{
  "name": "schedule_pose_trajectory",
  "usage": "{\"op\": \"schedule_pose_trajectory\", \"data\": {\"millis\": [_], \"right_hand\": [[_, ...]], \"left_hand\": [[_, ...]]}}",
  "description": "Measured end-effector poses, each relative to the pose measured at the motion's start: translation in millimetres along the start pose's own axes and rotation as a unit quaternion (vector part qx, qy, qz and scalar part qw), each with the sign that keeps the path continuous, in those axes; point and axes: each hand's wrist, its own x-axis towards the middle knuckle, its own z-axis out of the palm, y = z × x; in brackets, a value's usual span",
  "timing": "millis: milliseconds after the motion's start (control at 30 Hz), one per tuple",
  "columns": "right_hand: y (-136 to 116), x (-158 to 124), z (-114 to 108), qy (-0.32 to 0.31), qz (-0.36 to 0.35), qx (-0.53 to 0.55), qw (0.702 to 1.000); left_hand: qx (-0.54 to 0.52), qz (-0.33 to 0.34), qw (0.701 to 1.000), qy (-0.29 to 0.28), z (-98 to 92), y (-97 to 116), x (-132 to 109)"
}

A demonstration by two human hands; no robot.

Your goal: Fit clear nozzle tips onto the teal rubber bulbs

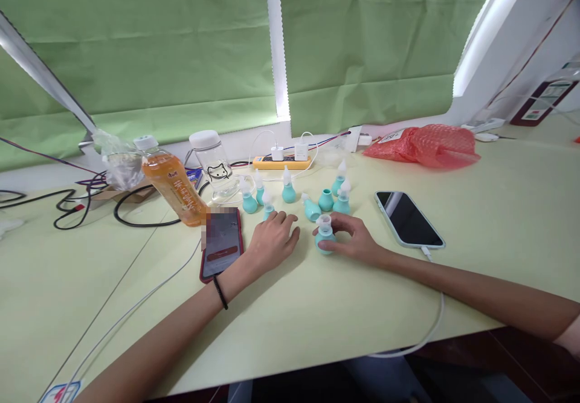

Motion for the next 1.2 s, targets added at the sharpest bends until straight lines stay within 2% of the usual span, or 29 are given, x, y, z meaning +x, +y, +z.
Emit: {"op": "schedule_pose_trajectory", "data": {"millis": [100,167,233,333,500,600,767,867,1033,1200], "right_hand": [[0,2,-3,-0.036,0.032,0.060,0.997],[-2,2,-4,-0.077,0.048,0.100,0.991],[-6,1,-4,-0.109,0.047,0.121,0.986],[-9,0,-3,-0.121,0.040,0.131,0.983],[-8,-2,-1,-0.140,0.052,0.138,0.979],[-8,-3,0,-0.137,0.053,0.128,0.981],[-9,-4,-1,-0.126,0.063,0.104,0.985],[-9,-4,-1,-0.113,0.064,0.092,0.987],[-11,-4,1,-0.129,0.078,0.108,0.983],[-12,-6,3,-0.145,0.107,0.154,0.972]], "left_hand": [[-0.191,-0.016,0.980,0.049,-2.3,7,-2],[-0.323,-0.036,0.943,0.070,-0.4,11,-3],[-0.409,-0.052,0.907,0.090,2.8,13,-4],[-0.459,-0.053,0.880,0.109,6.2,16,-5],[-0.485,-0.058,0.865,0.111,7.6,18,-8],[-0.462,-0.056,0.876,0.126,8.5,19,-9],[-0.398,-0.049,0.894,0.199,8.1,22,-10],[-0.346,0.008,0.908,0.235,8.8,23,-11],[-0.200,0.116,0.921,0.313,13.4,17,-9],[-0.056,0.166,0.926,0.335,12.9,11,-9]]}}
